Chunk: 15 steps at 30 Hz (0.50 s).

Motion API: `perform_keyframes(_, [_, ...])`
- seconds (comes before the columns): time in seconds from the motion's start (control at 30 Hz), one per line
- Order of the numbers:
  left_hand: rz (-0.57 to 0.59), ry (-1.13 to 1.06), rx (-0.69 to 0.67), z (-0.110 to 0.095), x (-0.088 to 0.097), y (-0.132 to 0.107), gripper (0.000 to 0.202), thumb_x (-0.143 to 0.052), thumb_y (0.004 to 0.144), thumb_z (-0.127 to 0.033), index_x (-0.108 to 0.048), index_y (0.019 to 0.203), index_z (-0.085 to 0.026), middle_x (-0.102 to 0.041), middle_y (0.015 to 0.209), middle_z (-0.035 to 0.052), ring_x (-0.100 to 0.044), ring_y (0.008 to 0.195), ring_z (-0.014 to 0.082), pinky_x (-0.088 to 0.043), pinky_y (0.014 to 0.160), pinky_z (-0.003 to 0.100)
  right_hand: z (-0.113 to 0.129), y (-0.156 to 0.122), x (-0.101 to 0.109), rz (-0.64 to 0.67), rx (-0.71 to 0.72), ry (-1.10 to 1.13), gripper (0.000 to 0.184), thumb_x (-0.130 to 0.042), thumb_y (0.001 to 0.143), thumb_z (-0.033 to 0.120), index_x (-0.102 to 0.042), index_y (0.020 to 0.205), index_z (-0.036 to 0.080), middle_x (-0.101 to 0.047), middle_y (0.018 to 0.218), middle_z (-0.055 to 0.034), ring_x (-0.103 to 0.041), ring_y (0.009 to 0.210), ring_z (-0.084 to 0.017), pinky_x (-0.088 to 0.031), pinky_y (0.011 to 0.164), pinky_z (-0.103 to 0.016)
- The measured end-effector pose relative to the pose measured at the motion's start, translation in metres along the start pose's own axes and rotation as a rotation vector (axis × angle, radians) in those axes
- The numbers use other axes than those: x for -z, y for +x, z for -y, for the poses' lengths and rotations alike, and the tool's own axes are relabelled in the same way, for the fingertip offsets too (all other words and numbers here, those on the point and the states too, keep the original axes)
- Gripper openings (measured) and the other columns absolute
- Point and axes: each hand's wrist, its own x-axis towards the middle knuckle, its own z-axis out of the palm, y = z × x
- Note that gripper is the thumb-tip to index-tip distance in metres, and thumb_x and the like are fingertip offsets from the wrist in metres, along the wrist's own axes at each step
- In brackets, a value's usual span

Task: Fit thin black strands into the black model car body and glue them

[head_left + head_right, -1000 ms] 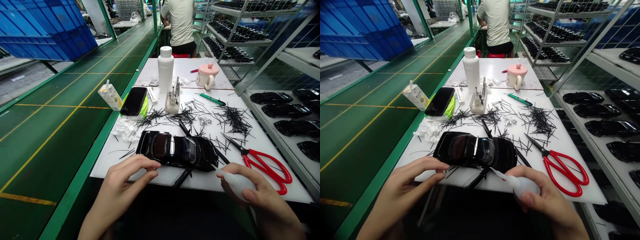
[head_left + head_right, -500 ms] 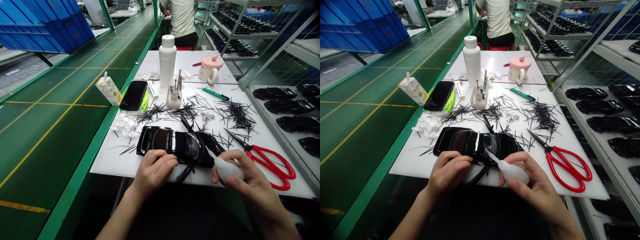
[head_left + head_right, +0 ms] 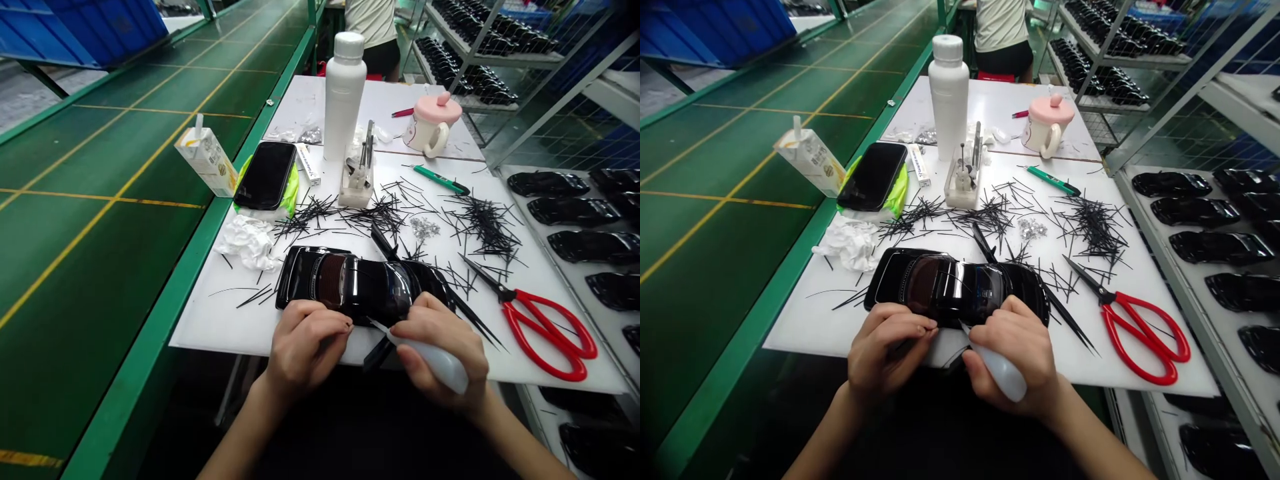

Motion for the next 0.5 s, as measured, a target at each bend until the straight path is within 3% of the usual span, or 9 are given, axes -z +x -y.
perform_keyframes(0.3, [-0.057, 0.038, 0.085, -0.0003, -0.0007, -0.0039, 0.029, -0.072, 0.078, -0.003, -0.060, 0.099, -0.019, -0.071, 0.082, 0.0004, -0.063, 0.080, 0.0148, -0.057, 0.072, 0.028, 0.0021, -0.0001, 0.0004, 0.092, -0.099, 0.002, 0.009, -0.054, 0.086, 0.010, -0.058, 0.092, 0.017, -0.054, 0.065, -0.0002, -0.045, 0.053, -0.012, -0.037, 0.053, -0.030])
perform_keyframes(0.5, [-0.066, 0.031, 0.056, 0.0008, -0.0001, -0.0051, 0.024, -0.071, 0.080, -0.004, -0.061, 0.099, -0.016, -0.070, 0.083, 0.0015, -0.062, 0.082, 0.0151, -0.056, 0.073, 0.029, 0.0054, -0.0016, -0.0003, 0.100, -0.122, -0.035, 0.010, -0.055, 0.088, 0.009, -0.058, 0.093, 0.017, -0.057, 0.066, 0.0001, -0.049, 0.055, -0.013, -0.040, 0.054, -0.031])
